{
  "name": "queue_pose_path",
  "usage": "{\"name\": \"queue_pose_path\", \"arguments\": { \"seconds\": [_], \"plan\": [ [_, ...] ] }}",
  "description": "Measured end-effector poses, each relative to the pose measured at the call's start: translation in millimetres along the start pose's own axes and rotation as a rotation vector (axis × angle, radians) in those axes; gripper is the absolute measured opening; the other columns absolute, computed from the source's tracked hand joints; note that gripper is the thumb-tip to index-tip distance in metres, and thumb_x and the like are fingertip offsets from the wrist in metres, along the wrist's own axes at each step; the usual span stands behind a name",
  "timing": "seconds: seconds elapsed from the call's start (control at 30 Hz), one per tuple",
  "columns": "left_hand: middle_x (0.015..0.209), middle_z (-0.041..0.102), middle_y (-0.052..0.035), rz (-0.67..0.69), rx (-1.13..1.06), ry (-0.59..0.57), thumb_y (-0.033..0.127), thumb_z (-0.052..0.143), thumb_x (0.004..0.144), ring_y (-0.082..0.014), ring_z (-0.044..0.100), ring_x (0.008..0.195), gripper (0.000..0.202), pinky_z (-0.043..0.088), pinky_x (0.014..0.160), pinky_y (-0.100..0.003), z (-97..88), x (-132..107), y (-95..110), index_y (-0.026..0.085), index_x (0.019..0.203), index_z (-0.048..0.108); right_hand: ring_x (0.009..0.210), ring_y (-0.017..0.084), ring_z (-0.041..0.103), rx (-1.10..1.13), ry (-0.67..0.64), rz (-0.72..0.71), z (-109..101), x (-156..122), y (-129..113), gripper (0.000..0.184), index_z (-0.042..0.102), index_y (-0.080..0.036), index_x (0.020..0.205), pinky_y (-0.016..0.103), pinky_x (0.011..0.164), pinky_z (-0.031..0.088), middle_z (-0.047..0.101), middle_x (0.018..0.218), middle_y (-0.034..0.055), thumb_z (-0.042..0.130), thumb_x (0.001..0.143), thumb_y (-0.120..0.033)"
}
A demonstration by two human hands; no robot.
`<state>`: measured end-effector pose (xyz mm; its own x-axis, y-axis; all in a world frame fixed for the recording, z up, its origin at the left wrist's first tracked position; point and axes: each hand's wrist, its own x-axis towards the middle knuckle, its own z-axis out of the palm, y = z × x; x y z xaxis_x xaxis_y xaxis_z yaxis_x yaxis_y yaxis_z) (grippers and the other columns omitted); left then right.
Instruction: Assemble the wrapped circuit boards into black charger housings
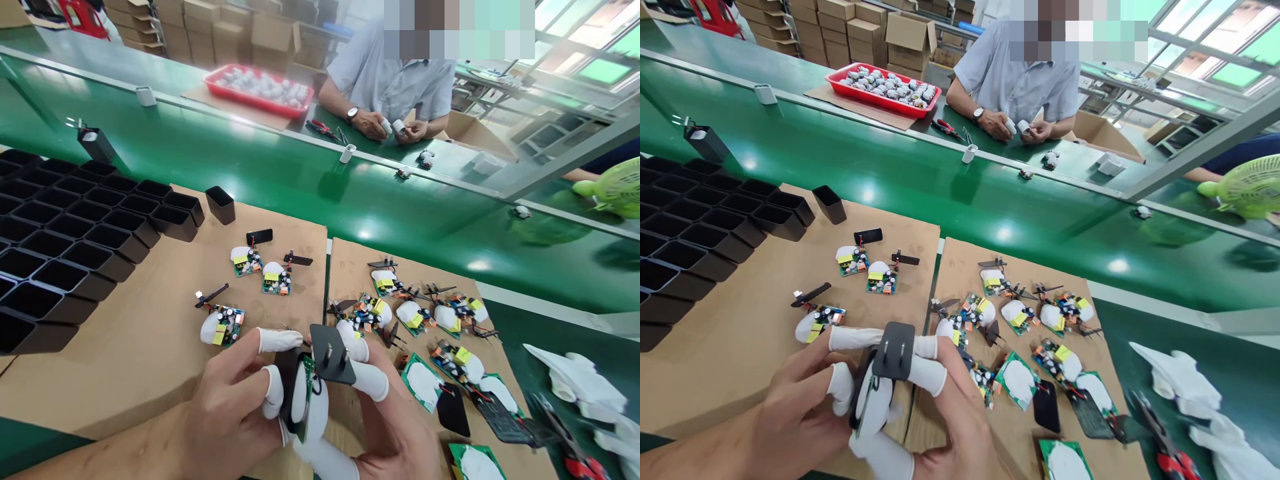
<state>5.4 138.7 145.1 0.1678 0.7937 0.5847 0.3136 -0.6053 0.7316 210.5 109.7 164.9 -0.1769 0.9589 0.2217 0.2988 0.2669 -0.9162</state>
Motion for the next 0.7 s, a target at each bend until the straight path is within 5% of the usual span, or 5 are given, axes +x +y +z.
{"name": "queue_pose_path", "arguments": {
  "seconds": [0.23,0.4,0.57,0.7],
  "plan": [
    [0.085,0.049,0.0041,-0.063,-0.054,-0.028,-0.004,0.069,0.086,-0.0082,0.043,0.057,0.038,0.038,0.05,-0.024,0.9,-6.5,-2.0,0.024,0.078,0.045,0.148,0.038,0.07,-0.015,-0.061,-0.025,-2.8,-8.2,10.0,0.079,0.059,-0.04,0.169,0.048,0.12,0.065,0.064,0.164,0.0145,0.094,0.098,-0.044],
    [0.078,0.049,0.0044,-0.01,-0.018,0.021,-0.007,0.062,0.085,-0.01,0.048,0.06,0.038,0.041,0.054,-0.022,3.7,-5.2,-4.3,0.024,0.078,0.042,0.128,0.032,0.081,-0.008,0.005,-0.096,2.3,3.4,5.2,0.073,0.067,-0.045,0.162,0.034,0.1,0.072,0.076,0.15,0.0084,0.097,0.096,-0.036],
    [0.082,0.059,0.0008,-0.005,-0.041,0.057,-0.007,0.065,0.089,-0.0137,0.058,0.07,0.039,0.049,0.062,-0.023,11.0,-10.0,-14.6,0.024,0.077,0.044,0.124,0.027,0.081,-0.046,-0.039,-0.077,8.0,15.1,1.5,0.054,0.078,-0.039,0.148,0.03,0.106,0.069,0.08,0.142,0.0055,0.095,0.098,-0.028],
    [0.078,0.057,0.002,-0.003,-0.063,0.088,0.0,0.072,0.088,-0.0139,0.053,0.064,0.039,0.046,0.058,-0.026,10.7,-13.3,-18.2,0.024,0.073,0.046,0.132,0.031,0.079,-0.008,0.0,-0.107,7.0,8.4,7.2,0.06,0.071,-0.033,0.154,0.037,0.111,0.069,0.077,0.147,0.0112,0.092,0.098,-0.023]
  ]
}}
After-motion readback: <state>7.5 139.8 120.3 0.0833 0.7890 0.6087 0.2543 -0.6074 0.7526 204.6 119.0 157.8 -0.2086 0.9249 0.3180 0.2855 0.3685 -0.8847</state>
